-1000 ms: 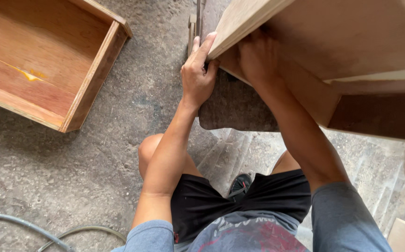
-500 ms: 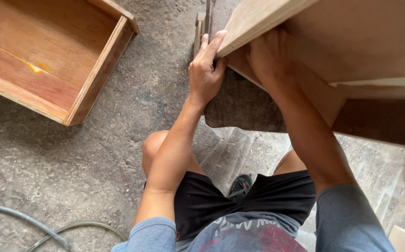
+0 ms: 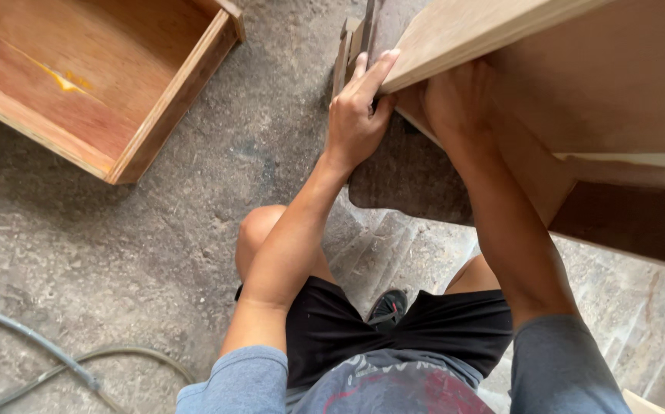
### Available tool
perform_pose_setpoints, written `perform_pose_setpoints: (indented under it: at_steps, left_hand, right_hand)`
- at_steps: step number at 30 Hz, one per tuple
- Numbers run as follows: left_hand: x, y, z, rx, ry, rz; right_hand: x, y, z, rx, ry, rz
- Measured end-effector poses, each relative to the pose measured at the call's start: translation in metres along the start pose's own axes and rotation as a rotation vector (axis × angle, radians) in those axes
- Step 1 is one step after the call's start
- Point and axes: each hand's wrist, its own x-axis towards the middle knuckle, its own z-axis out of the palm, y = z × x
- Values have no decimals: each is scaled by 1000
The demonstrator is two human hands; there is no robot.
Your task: The person sands the inner and outer surfaces of wooden drawers by hand using a piece of sandpaper, flipping the drawers to reach different sides.
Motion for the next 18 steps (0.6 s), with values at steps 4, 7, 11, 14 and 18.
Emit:
perform_pose_setpoints:
  at_steps: [4, 7, 11, 14, 18]
  left_hand:
    - [2, -6, 4, 32, -30, -3]
    - [2, 5, -2, 84, -15, 6]
    - [4, 7, -5, 81, -33, -27]
    - [0, 6, -2, 77, -35, -31]
    - [1, 9, -3, 78, -33, -26]
  right_hand:
    - [-2, -3, -10, -114, -88, -14]
    - [-4, -5, -24, -90, 12, -82]
    - [0, 2, -4, -37, 119, -116]
    - [-3, 17, 11, -86, 77, -101]
    - [-13, 25, 1, -237, 163, -193]
